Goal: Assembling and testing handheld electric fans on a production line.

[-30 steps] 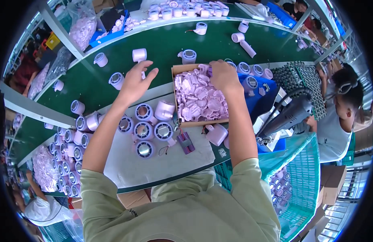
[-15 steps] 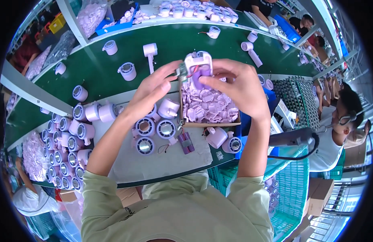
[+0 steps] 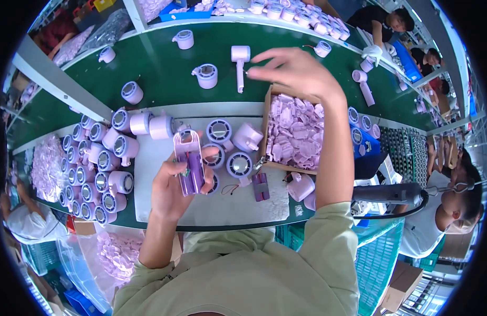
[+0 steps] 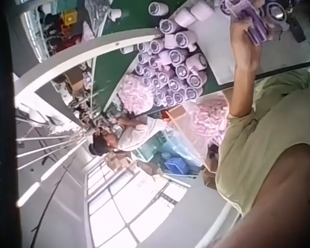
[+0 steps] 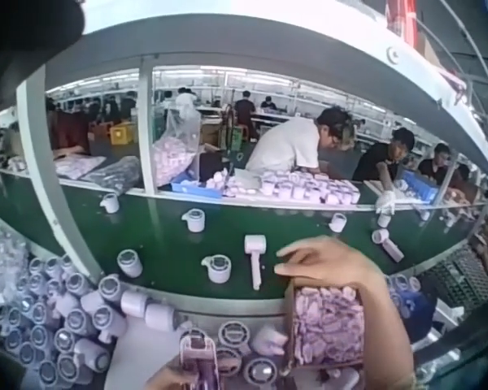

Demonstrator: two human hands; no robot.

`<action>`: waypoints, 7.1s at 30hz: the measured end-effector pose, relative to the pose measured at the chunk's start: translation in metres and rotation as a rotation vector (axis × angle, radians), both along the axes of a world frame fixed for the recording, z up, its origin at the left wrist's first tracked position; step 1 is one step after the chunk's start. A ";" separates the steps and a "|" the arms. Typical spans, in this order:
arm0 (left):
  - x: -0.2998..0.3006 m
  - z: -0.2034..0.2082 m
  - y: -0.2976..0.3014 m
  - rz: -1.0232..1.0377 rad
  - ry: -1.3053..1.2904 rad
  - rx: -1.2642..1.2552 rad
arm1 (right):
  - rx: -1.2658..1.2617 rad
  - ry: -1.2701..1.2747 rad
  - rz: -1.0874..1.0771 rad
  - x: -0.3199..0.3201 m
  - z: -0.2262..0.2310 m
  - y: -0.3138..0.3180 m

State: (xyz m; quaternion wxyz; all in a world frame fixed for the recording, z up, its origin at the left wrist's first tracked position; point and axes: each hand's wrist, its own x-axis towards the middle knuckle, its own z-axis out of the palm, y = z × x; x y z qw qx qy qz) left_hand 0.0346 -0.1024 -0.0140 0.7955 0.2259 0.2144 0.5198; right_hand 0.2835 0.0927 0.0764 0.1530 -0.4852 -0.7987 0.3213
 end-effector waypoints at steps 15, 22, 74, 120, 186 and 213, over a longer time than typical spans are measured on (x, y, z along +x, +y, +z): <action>-0.009 -0.019 -0.062 -0.001 -0.004 -0.088 | 0.343 0.079 -0.146 0.033 -0.036 0.017; -0.006 -0.012 -0.058 -0.133 -0.141 -0.048 | 0.206 0.032 0.400 -0.087 0.034 -0.123; -0.028 -0.038 -0.103 -0.049 0.157 0.114 | 0.573 -0.128 -0.077 -0.022 -0.038 -0.138; 0.010 -0.013 -0.072 0.065 0.335 0.284 | 0.283 0.394 -0.001 -0.076 -0.049 -0.229; -0.013 -0.023 -0.093 -0.146 0.565 0.269 | 0.607 0.270 0.179 -0.076 -0.068 -0.257; 0.066 -0.039 -0.088 -0.233 0.136 0.038 | 1.197 1.092 -0.878 0.111 -0.047 -0.268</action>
